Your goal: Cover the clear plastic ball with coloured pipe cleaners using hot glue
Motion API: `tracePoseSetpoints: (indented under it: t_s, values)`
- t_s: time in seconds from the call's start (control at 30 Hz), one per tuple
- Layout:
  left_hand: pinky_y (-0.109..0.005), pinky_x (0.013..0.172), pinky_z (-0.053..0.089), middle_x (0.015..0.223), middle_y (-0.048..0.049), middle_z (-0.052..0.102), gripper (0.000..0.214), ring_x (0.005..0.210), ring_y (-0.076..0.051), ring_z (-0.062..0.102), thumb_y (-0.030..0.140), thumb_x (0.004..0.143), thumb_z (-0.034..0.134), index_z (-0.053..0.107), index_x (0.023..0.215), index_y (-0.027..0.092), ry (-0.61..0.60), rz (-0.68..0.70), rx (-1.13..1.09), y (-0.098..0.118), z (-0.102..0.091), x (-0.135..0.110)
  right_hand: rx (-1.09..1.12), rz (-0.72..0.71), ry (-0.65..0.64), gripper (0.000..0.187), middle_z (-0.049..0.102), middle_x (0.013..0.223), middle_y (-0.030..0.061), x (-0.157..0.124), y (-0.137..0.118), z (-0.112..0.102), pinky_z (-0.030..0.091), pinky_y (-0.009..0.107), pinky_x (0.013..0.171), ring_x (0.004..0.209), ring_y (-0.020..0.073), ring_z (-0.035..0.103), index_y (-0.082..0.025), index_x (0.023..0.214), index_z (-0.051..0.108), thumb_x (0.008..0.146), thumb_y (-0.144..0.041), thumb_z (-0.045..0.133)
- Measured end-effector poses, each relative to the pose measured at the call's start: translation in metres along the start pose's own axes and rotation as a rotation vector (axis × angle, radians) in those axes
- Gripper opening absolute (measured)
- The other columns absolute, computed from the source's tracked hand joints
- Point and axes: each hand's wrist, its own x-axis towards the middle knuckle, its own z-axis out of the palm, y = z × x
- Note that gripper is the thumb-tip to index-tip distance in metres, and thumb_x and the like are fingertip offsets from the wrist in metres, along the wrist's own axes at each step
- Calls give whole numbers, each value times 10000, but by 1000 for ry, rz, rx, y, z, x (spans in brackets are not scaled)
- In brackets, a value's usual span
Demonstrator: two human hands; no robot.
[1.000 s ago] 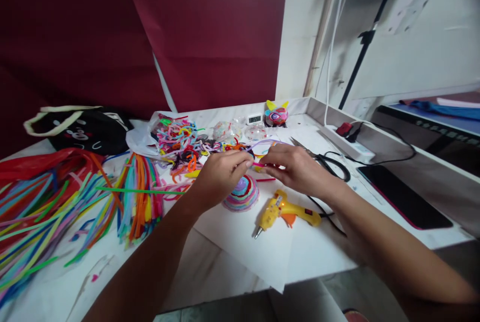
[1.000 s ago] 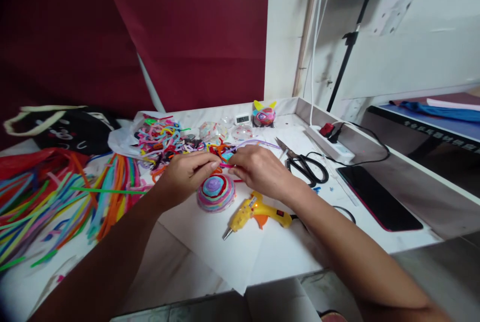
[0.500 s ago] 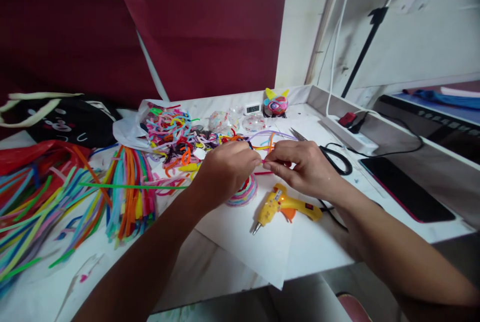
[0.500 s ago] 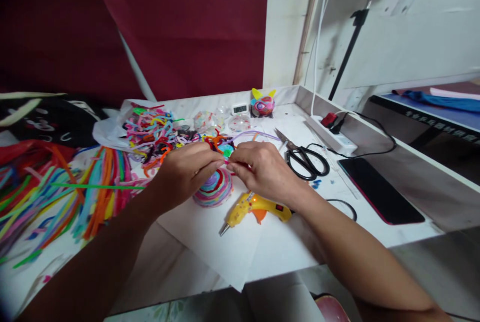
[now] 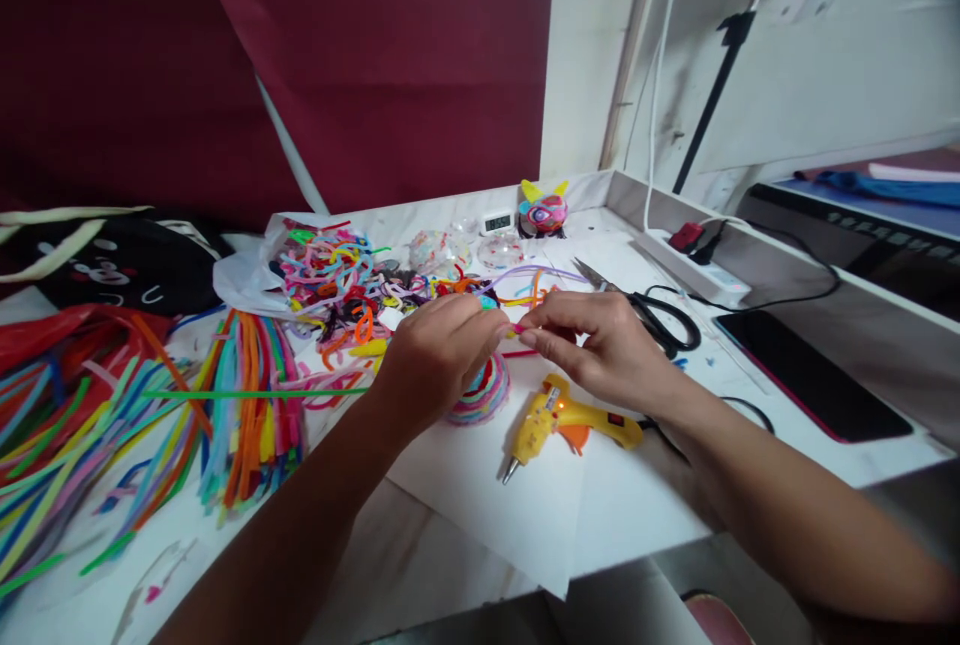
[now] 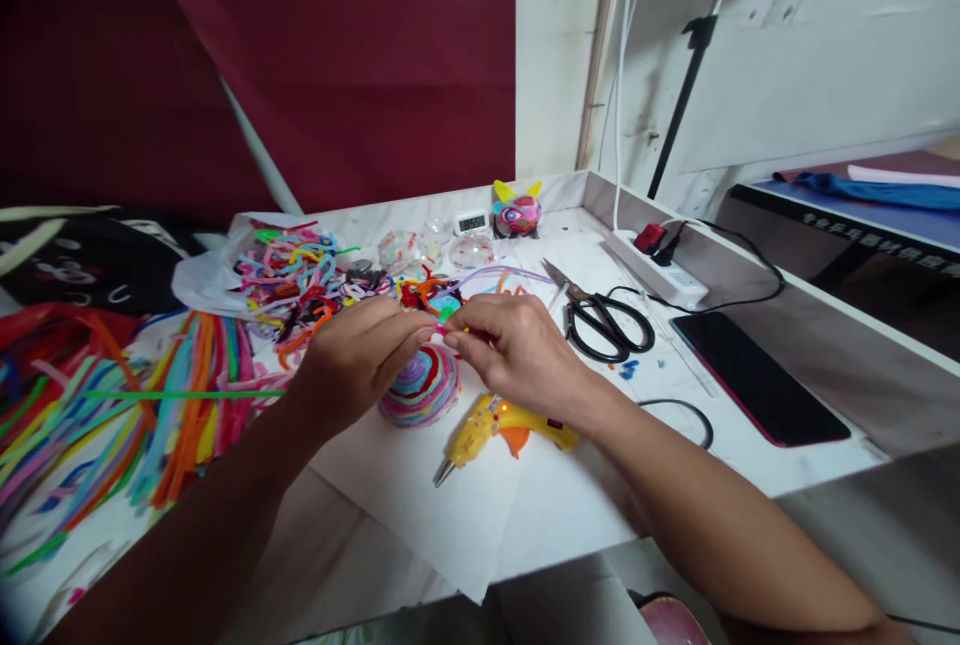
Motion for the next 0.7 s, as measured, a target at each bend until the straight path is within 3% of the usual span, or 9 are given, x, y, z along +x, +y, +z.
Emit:
tracePoseSetpoints:
  t_s: [0.17, 0.4, 0.57, 0.7]
  values:
    - [-287, 664, 440, 698, -40, 616, 247, 677, -162, 552, 217, 958, 457, 671, 851, 156, 63, 8, 45, 1, 3, -1, -4, -35, 50, 130, 649, 689, 21, 0, 1, 2, 395, 236, 579, 614, 116, 560, -149, 788, 675, 888, -163, 593]
    - [-269, 693, 475, 773, -36, 642, 193, 719, -143, 591, 203, 948, 485, 669, 925, 150, 48, -82, -157, 1, 0, -1, -29, -44, 30, 106, 658, 741, 28, 0, 2, 7, 409, 239, 613, 665, 127, 567, -158, 831, 658, 904, -173, 583]
    - [-299, 728, 501, 823, -63, 673, 168, 775, -175, 623, 240, 929, 514, 644, 982, 148, 79, -79, -104, 4, 0, -2, -46, -67, 90, 101, 641, 720, 20, -1, 3, 9, 413, 241, 616, 647, 124, 561, -161, 812, 651, 891, -168, 590]
    - [-308, 749, 504, 847, -71, 690, 141, 800, -183, 641, 237, 923, 527, 644, 924, 157, 75, -55, -39, 6, -2, -1, -87, -117, 100, 112, 616, 697, 23, -2, 3, 11, 404, 251, 613, 639, 130, 538, -153, 818, 648, 898, -167, 571]
